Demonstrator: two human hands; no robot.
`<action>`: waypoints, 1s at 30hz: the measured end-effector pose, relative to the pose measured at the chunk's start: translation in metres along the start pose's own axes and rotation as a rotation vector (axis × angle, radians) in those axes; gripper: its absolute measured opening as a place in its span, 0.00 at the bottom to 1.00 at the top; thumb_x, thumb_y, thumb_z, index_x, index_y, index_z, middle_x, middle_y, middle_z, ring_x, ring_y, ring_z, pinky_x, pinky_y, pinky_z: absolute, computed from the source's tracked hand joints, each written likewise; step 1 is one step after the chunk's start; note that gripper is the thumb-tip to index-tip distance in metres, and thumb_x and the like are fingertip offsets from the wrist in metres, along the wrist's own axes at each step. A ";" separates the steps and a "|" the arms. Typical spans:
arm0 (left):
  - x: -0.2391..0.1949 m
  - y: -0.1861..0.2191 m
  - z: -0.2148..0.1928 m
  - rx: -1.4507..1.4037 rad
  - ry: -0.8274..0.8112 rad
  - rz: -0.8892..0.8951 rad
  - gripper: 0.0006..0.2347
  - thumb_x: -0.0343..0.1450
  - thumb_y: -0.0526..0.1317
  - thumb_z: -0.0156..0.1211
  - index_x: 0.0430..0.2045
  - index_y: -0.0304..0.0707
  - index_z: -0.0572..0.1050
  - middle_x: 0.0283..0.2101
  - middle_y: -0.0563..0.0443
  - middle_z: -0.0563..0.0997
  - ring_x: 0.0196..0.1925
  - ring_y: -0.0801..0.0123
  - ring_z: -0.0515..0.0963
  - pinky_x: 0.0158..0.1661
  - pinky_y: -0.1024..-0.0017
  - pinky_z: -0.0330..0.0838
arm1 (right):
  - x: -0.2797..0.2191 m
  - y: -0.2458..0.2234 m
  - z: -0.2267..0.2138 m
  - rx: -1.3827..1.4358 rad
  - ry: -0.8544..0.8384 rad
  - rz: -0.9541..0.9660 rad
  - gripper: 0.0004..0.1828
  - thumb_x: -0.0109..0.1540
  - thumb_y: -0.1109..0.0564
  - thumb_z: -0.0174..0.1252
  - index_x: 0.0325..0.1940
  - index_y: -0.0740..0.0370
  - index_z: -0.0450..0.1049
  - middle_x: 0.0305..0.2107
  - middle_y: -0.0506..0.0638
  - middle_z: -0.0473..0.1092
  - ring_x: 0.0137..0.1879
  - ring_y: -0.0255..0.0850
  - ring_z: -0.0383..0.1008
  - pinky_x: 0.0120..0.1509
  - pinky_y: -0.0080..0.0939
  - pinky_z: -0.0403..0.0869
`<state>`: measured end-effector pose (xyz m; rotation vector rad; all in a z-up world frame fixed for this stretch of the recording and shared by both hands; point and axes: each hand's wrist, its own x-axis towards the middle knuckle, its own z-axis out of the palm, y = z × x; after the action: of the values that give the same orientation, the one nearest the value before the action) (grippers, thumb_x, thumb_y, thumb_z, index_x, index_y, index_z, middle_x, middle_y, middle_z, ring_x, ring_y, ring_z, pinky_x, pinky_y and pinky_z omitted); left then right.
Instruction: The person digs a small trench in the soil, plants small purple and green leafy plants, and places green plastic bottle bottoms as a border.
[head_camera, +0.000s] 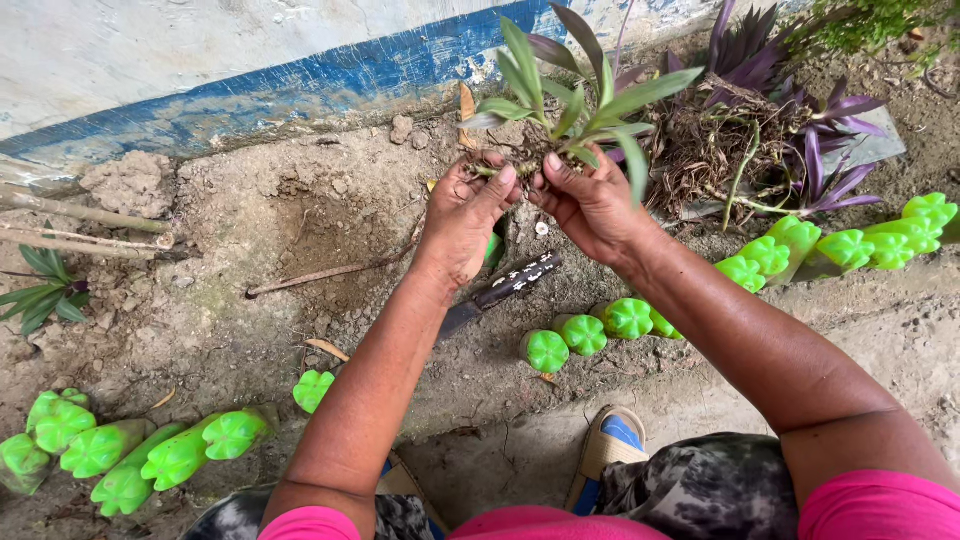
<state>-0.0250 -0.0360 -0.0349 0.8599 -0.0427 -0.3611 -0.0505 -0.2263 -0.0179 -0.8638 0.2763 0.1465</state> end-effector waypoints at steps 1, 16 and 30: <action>0.001 0.002 -0.004 -0.044 -0.023 -0.090 0.10 0.71 0.32 0.68 0.44 0.38 0.76 0.42 0.50 0.81 0.43 0.70 0.80 0.49 0.71 0.78 | 0.000 0.000 -0.003 0.042 -0.009 0.053 0.16 0.65 0.62 0.60 0.56 0.56 0.67 0.36 0.46 0.72 0.43 0.38 0.77 0.51 0.39 0.80; 0.009 -0.058 -0.077 0.989 -0.198 -0.302 0.34 0.64 0.48 0.76 0.56 0.18 0.67 0.51 0.32 0.76 0.49 0.53 0.76 0.52 0.50 0.72 | -0.023 -0.011 -0.001 -0.322 -0.213 0.168 0.14 0.64 0.61 0.61 0.51 0.68 0.70 0.37 0.53 0.73 0.42 0.39 0.77 0.48 0.39 0.80; -0.002 -0.018 0.020 0.574 -0.077 -0.073 0.18 0.71 0.45 0.67 0.52 0.34 0.78 0.45 0.44 0.82 0.46 0.69 0.79 0.47 0.70 0.77 | -0.029 -0.021 0.017 -1.212 0.019 -0.494 0.18 0.60 0.65 0.70 0.43 0.63 0.65 0.44 0.50 0.75 0.38 0.34 0.73 0.42 0.34 0.79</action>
<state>-0.0358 -0.0603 -0.0351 1.4172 -0.1938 -0.4597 -0.0704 -0.2278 0.0166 -2.1055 -0.0537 -0.1904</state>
